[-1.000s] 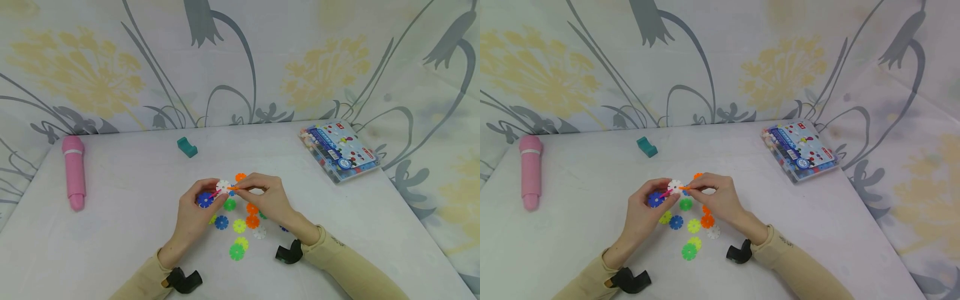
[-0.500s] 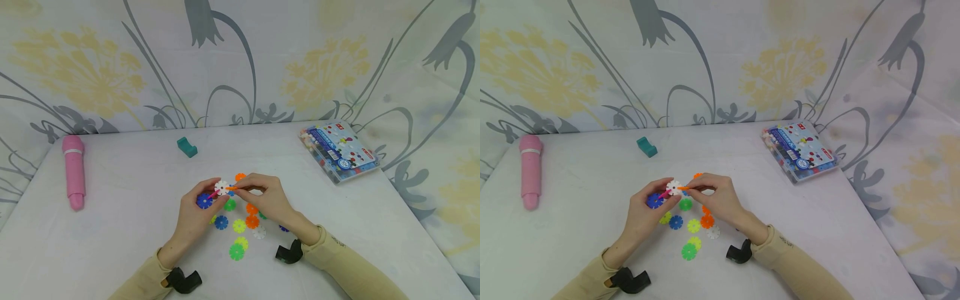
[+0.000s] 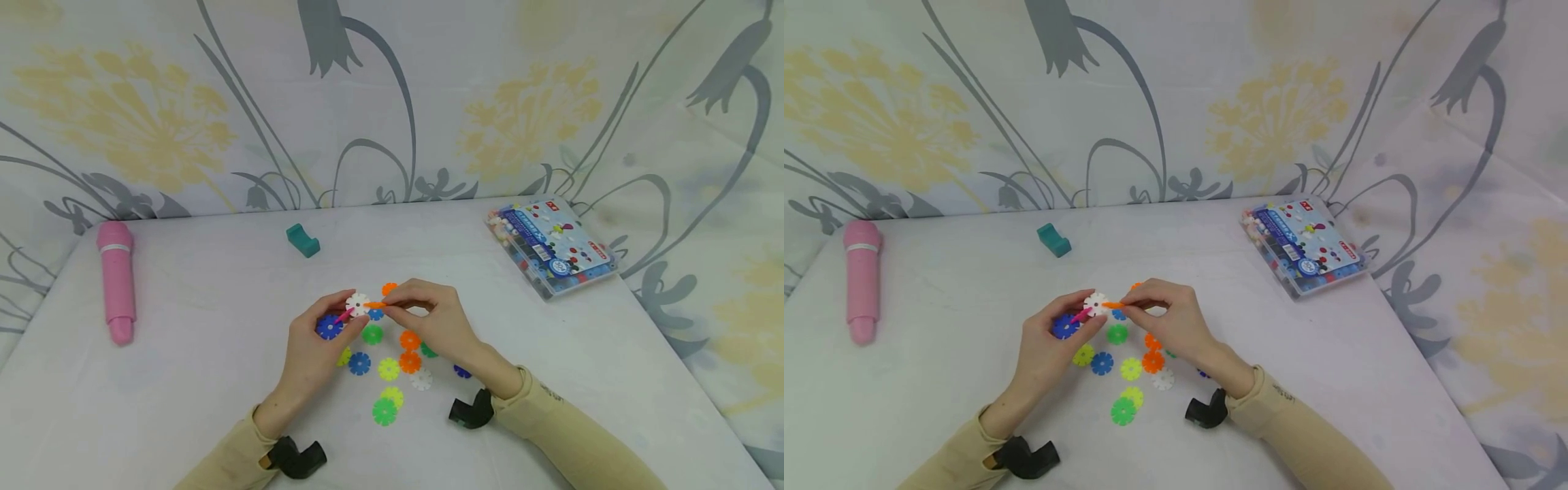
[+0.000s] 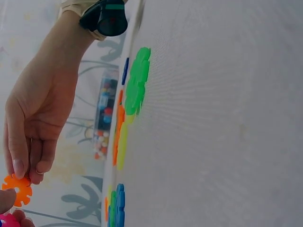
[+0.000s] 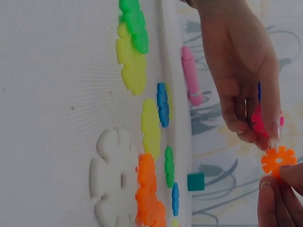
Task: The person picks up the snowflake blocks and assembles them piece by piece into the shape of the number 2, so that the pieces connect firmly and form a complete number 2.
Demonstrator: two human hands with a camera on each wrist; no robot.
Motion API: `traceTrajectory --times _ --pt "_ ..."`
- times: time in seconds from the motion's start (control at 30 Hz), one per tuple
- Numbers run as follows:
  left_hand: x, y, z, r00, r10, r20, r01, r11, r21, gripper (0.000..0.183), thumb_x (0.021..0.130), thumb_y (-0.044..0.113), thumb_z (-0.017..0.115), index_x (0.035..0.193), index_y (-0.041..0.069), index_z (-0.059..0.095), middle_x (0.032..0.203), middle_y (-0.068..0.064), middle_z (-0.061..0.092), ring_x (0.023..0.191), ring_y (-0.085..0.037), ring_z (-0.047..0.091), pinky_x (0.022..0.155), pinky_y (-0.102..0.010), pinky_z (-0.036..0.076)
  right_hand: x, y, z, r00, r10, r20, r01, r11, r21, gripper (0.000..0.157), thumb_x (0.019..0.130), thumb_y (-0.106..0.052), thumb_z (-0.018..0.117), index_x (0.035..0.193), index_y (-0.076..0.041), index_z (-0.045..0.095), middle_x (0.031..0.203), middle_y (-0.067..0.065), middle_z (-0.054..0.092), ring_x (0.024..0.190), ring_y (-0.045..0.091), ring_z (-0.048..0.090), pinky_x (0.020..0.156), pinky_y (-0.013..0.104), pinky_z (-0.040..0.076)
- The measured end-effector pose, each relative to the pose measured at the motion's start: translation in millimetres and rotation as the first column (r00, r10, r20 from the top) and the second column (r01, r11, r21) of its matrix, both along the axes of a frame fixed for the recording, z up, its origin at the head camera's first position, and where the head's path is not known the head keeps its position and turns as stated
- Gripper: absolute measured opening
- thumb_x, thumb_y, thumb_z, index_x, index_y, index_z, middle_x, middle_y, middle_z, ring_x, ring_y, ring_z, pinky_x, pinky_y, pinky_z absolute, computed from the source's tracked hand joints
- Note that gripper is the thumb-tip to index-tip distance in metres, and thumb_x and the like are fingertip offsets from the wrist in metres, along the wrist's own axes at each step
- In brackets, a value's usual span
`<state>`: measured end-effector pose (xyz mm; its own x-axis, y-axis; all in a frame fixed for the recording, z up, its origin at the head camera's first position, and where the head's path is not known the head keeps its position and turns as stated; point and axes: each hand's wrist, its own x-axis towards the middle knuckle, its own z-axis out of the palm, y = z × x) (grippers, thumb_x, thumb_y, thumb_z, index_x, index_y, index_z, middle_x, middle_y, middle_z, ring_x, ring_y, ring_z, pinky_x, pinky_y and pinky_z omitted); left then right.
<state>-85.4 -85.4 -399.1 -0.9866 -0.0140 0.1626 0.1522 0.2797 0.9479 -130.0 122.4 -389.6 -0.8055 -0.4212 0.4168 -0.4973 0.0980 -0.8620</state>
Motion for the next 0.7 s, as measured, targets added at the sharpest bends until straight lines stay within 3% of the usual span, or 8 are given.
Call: traceTrajectory --times 0.27,0.43,0.6,0.7 --pt "-1.1 -2.5 1.0 1.000 0.021 -0.018 -0.021 1.000 -0.010 0.043 0.089 0.017 0.077 0.130 0.011 0.065 0.113 -0.006 0.069 0.103 -0.017 0.061 0.091 -0.024 0.050 -3.7 3.2 0.8 1.000 -0.017 0.010 0.017 1.000 0.009 0.011 0.088 0.002 0.073 0.098 -0.001 0.075 0.094 0.010 0.072 0.085 0.018 0.069 0.082 0.032 0.060" --pt "-3.3 -5.8 1.9 0.999 0.047 -0.007 -0.047 0.999 0.001 0.044 0.089 0.018 0.077 0.131 0.011 0.064 0.113 -0.005 0.068 0.103 -0.015 0.060 0.090 -0.021 0.049 -14.6 12.7 -0.8 0.995 -0.009 0.098 -0.005 0.991 0.137 0.012 0.089 -0.004 0.074 0.100 0.000 0.075 0.096 0.009 0.073 0.086 0.018 0.070 0.082 0.033 0.059" --pt "-4.0 -7.5 1.9 0.998 0.063 0.001 -0.063 0.998 0.001 0.045 0.089 0.018 0.077 0.131 0.013 0.064 0.115 -0.005 0.067 0.105 -0.015 0.059 0.092 -0.020 0.048 -25.4 23.4 -3.0 0.960 0.028 0.279 -0.118 0.942 0.314 0.013 0.088 -0.008 0.075 0.102 -0.005 0.075 0.100 0.008 0.073 0.088 0.017 0.067 0.084 0.030 0.057" --pt "-4.2 -7.4 2.4 0.998 0.064 0.000 -0.064 0.998 0.003 0.045 0.089 0.018 0.077 0.132 0.013 0.064 0.116 -0.005 0.067 0.106 -0.015 0.059 0.093 -0.020 0.048 -29.2 27.5 -3.3 0.948 0.066 0.311 -0.190 0.902 0.388 0.015 0.087 -0.010 0.076 0.102 -0.009 0.076 0.103 0.006 0.073 0.091 0.018 0.066 0.086 0.034 0.056"
